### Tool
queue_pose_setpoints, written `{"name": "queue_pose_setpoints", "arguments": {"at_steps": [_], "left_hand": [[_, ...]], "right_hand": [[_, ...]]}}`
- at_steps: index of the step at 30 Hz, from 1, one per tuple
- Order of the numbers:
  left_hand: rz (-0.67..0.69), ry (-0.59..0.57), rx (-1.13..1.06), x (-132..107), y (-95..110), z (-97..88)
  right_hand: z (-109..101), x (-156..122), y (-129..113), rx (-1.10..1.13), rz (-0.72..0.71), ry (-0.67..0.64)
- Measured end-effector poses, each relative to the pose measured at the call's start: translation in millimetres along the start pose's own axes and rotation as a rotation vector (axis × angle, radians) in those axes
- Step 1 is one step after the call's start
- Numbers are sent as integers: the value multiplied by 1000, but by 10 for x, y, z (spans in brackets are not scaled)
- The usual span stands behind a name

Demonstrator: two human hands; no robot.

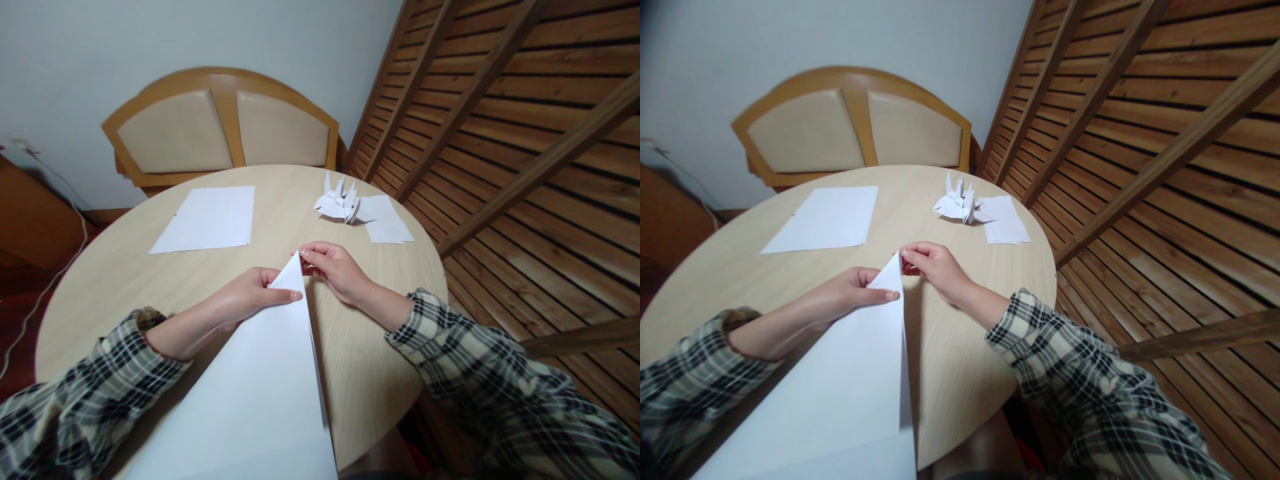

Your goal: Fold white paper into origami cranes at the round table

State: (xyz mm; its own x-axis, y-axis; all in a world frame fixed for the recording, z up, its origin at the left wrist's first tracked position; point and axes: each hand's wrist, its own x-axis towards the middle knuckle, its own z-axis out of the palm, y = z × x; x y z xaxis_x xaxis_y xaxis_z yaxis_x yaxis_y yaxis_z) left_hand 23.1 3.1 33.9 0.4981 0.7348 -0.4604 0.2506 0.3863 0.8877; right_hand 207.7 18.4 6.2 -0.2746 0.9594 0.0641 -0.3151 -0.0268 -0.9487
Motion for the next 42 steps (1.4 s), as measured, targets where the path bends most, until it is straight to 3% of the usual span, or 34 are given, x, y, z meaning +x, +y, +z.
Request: {"name": "queue_pose_setpoints", "arguments": {"at_steps": [8,14,21,24,26,35,42], "left_hand": [[6,53,11,-3,14,12],[32,86,16,-2,7,14],[69,-26,-4,38,9,-58],[248,65,-75,98,13,-160],[291,78,-119,133,11,-221],[228,13,-82,161,-29,-186],[302,101,-85,193,-57,-159]], "right_hand": [[38,-53,-49,-267,-47,-9],[59,-106,-60,-551,-96,-153],[38,-113,4,-592,-118,-217],[14,-118,29,-586,-116,-256],[6,-125,46,-583,-101,-294],[44,-152,55,-595,-64,-339],[44,-148,67,-616,-73,-292]]}}
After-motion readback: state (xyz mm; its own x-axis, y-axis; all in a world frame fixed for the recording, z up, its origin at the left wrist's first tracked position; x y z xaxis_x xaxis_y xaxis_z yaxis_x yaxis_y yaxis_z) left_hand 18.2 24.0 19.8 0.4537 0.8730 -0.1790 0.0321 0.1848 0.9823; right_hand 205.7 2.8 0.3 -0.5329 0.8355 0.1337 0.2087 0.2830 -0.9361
